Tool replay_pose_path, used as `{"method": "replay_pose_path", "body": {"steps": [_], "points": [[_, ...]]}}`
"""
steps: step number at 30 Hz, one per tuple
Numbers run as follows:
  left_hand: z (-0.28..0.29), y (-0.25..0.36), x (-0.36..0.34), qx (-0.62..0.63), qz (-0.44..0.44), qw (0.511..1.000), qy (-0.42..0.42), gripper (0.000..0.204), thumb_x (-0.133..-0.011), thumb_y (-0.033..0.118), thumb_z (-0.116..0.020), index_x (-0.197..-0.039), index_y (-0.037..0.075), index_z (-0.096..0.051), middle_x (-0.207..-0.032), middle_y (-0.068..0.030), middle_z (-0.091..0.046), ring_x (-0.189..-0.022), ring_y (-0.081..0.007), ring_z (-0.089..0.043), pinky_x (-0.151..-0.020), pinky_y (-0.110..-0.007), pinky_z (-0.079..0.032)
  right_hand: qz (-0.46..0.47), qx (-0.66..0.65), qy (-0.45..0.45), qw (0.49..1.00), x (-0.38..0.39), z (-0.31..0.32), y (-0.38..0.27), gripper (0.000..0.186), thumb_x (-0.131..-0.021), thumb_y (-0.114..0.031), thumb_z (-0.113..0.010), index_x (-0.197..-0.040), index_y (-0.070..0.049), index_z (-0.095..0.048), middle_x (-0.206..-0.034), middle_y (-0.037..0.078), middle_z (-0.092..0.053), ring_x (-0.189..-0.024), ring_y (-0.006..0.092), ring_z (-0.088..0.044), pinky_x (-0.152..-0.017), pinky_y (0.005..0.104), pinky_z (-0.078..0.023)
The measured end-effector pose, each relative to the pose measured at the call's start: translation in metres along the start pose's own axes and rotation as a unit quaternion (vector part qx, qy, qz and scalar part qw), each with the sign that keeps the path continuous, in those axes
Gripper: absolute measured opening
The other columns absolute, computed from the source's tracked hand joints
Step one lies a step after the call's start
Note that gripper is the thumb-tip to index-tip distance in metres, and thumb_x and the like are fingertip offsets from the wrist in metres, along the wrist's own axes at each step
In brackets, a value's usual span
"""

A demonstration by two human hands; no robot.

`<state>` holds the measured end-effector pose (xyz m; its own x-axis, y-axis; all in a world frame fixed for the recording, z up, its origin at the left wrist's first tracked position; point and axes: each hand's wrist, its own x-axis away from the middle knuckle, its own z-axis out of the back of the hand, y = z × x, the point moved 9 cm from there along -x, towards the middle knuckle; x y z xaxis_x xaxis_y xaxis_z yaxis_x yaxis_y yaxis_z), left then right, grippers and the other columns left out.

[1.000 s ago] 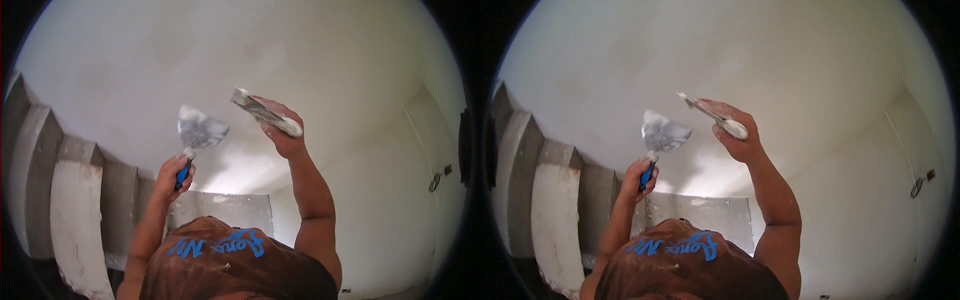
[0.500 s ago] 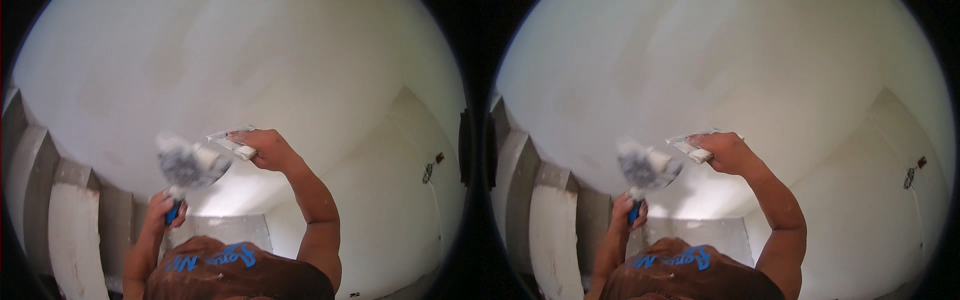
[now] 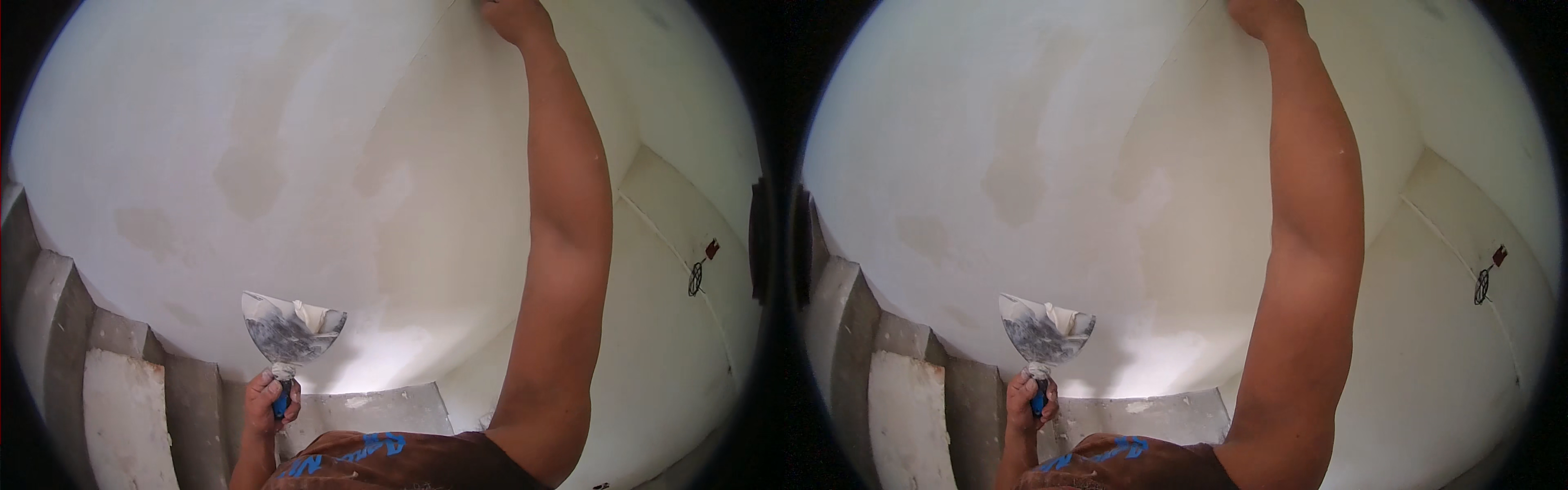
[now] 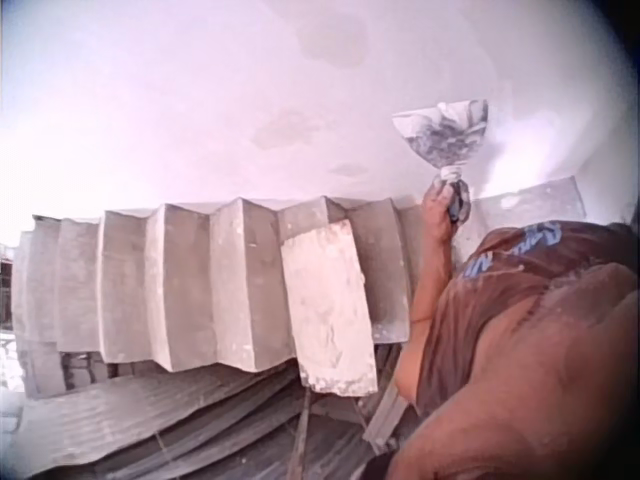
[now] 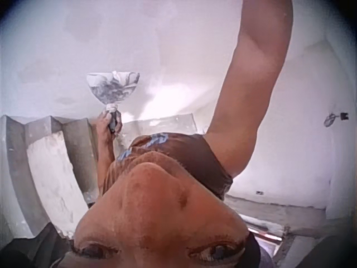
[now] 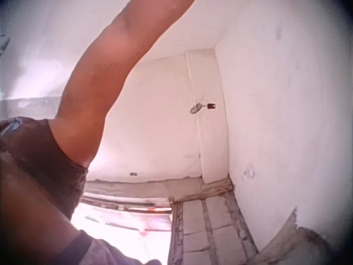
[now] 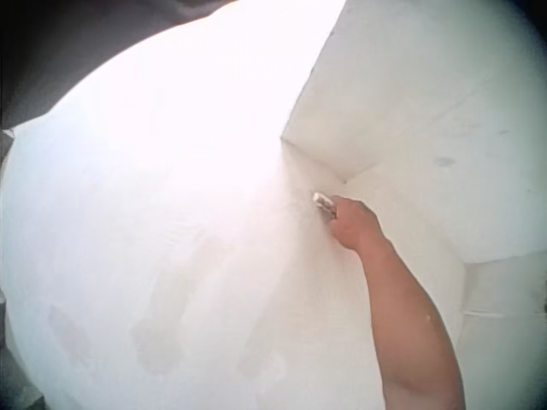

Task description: The person applies plaster to a ceiling using a trowel and a putty knife. They spread the plaster in long strokes, occasionally reloading the trowel from the putty knife while standing on a staircase.

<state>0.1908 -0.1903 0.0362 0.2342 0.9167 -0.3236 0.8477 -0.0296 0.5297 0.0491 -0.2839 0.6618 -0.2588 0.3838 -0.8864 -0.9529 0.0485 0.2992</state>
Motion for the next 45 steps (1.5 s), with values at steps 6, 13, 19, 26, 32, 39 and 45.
{"method": "replay_pose_path", "body": {"steps": [6, 13, 19, 26, 32, 39, 45], "points": [[0.013, -0.003, 0.004, -0.009, 0.003, 1.000, 0.017, 0.027, -0.097, 0.026, -0.057, -0.107, 0.001, -0.057, -0.076, -0.0138, -0.060, -0.042, -0.0138, -0.047, -0.034, -0.025, -0.036, 0.046, 0.002, 0.001, 0.999, 0.074, -0.035, -0.012, 0.034, -0.088, -0.015, -0.054, -0.121, -0.010, -0.063, -0.115, 0.014, -0.067, -0.105, 0.0318, -0.064, -0.091, 0.0422, -0.051], [0.014, 0.005, -0.016, -0.029, 0.036, 0.999, -0.024, 0.027, -0.098, 0.026, -0.055, -0.102, -0.001, -0.056, -0.075, -0.0129, -0.059, -0.043, -0.0132, -0.048, -0.035, -0.023, -0.036, 0.189, -0.098, -0.016, 0.977, 0.338, -0.165, -0.121, 0.041, -0.082, -0.009, -0.057, -0.122, -0.002, -0.063, -0.122, 0.024, -0.061, -0.104, 0.0417, -0.061, -0.087, 0.0476, -0.054], [0.011, 0.001, -0.010, -0.055, 0.019, 0.998, -0.008, 0.028, -0.098, 0.027, -0.055, -0.103, 0.000, -0.055, -0.075, -0.0121, -0.059, -0.043, -0.0130, -0.047, -0.034, -0.024, -0.035, 0.184, -0.217, -0.144, 0.948, 0.359, -0.157, -0.079, 0.050, -0.076, -0.003, -0.059, -0.125, -0.008, -0.063, -0.127, 0.012, -0.064, -0.106, 0.0286, -0.065, -0.092, 0.0413, -0.053], [0.026, -0.008, 0.005, -0.021, 0.038, 0.997, 0.061, 0.026, -0.098, 0.026, -0.053, -0.100, 0.000, -0.052, -0.075, -0.0113, -0.057, -0.042, -0.0127, -0.046, -0.032, -0.024, -0.035, -0.051, -0.025, -0.023, 0.998, 0.105, -0.052, 0.089, 0.040, -0.096, -0.012, -0.053, -0.135, -0.003, -0.055, -0.131, 0.014, -0.061, -0.118, 0.0296, -0.060, -0.102, 0.0401, -0.047], [0.027, -0.006, 0.010, -0.047, 0.023, 0.993, 0.101, 0.028, -0.098, 0.027, -0.053, -0.098, -0.001, -0.051, -0.075, -0.0113, -0.056, -0.042, -0.0124, -0.045, -0.032, -0.024, -0.034, -0.079, -0.028, -0.091, 0.992, 0.157, -0.106, 0.088, 0.043, -0.095, -0.012, -0.054, -0.137, -0.003, -0.053, -0.134, 0.015, -0.059, -0.120, 0.0298, -0.058, -0.103, 0.0410, -0.046], [0.026, -0.001, -0.001, -0.079, 0.050, 0.995, 0.030, 0.030, -0.099, 0.030, -0.054, -0.093, 0.001, -0.050, -0.073, -0.0096, -0.056, -0.041, -0.0105, -0.044, -0.030, -0.022, -0.032, 0.075, -0.044, -0.003, 0.996, 0.408, -0.165, -0.053, 0.048, -0.078, -0.006, -0.057, -0.124, -0.012, -0.065, -0.126, 0.021, -0.062, -0.107, 0.0344, -0.065, -0.088, 0.0405, -0.055], [0.048, -0.003, -0.001, -0.109, 0.079, 0.991, 0.020, 0.029, -0.099, 0.031, -0.054, -0.096, 0.002, -0.050, -0.076, -0.0078, -0.057, -0.043, -0.0091, -0.044, -0.031, -0.021, -0.033, -0.102, -0.389, -0.207, 0.892, 0.482, -0.131, -0.061, 0.047, -0.084, -0.004, -0.060, -0.131, -0.007, -0.059, -0.134, 0.013, -0.059, -0.119, 0.0294, -0.060, -0.099, 0.0405, -0.050]]}}
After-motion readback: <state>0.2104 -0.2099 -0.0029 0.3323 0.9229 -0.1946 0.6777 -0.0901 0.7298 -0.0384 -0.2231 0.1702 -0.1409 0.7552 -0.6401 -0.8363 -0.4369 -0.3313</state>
